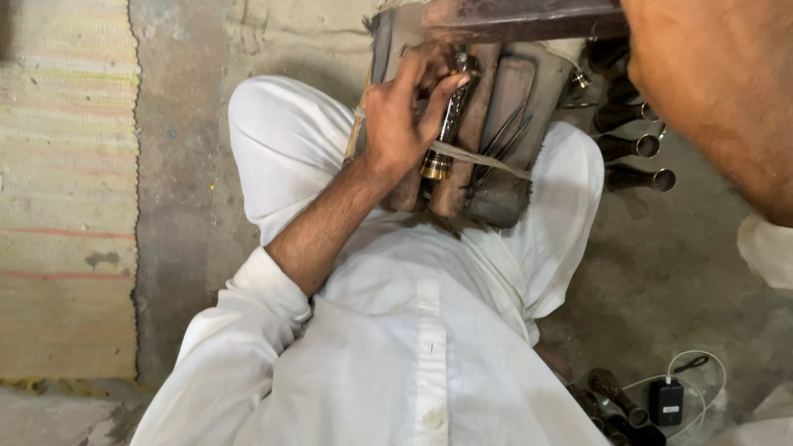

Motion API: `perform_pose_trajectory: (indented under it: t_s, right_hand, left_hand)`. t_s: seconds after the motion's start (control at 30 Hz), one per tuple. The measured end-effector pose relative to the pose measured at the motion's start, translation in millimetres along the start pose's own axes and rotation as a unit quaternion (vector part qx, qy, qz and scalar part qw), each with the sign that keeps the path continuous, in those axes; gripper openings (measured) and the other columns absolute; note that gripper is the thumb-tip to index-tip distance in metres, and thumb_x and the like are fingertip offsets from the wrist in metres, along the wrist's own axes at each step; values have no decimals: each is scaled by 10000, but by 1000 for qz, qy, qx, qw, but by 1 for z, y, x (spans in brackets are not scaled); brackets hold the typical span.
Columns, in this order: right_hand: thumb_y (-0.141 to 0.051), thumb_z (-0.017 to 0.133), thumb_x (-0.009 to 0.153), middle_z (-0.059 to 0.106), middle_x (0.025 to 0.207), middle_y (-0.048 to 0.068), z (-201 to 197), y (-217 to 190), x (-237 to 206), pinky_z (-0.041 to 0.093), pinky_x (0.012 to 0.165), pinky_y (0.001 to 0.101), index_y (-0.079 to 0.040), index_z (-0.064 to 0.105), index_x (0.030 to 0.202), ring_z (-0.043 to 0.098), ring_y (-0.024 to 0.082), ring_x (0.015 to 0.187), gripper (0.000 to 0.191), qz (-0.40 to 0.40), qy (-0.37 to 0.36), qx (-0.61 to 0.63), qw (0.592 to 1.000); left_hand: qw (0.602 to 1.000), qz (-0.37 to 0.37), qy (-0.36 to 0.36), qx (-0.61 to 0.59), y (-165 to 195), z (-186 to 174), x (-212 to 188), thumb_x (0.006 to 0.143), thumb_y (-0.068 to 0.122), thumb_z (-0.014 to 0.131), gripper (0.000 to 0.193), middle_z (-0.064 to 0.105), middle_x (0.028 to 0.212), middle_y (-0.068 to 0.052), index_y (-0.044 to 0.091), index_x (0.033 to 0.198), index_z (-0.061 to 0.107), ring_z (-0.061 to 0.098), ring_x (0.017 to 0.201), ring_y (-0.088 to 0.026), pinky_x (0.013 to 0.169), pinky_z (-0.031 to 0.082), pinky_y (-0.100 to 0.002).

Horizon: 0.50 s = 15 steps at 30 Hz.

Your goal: The person sits cross-legged on the floor with a brass vessel clamped in a wooden holder on their lap. They hold a small chisel against the vessel's decorated surface and strike it with a wooden mallet, repositioning the chisel repeatedly to engrave patterns into the brass.

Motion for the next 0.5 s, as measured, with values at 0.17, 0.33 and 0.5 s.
perform_pose_trajectory:
  t_s: [0.17, 0.33, 0.5]
  right_hand:
    - [-128, 803, 938, 652, 921, 60, -11, 5, -6, 474, 779, 363, -82, 653, 1113, 646, 215, 812, 235, 8, 51, 114, 992]
    - [-82, 767, 877, 643, 984, 37, -29, -1, -7, 454, 838, 392, -116, 654, 1146, 639, 214, 927, 294, 0, 82, 92, 992]
    - [-134, 840, 835, 667, 973, 65, -30, -5, -4, 459, 812, 439, -115, 700, 1155, 664, 277, 946, 350, 24, 39, 128, 991]
  left_hand:
    - [998, -10, -35, -41, -4, 6, -2, 1029, 142, 737, 282, 750, 828, -86, 19, 1217, 568, 711, 625, -137, 518, 559, -300]
    - [999, 37, -28, -18, 2, 6, -4, 1028, 137, 758, 246, 753, 866, -108, 24, 1077, 545, 739, 670, -155, 557, 576, -313]
    - [1000, -1, -4, -20, -7, 6, -5, 976, 120, 804, 262, 770, 844, -90, 39, 1065, 572, 688, 605, -137, 505, 512, -305]
Point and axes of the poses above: each hand's wrist, its own x-axis towards the middle knuckle, its own z-axis out of the palm, y = z × x, the point moved 8 cm from there along x, towards the middle knuckle
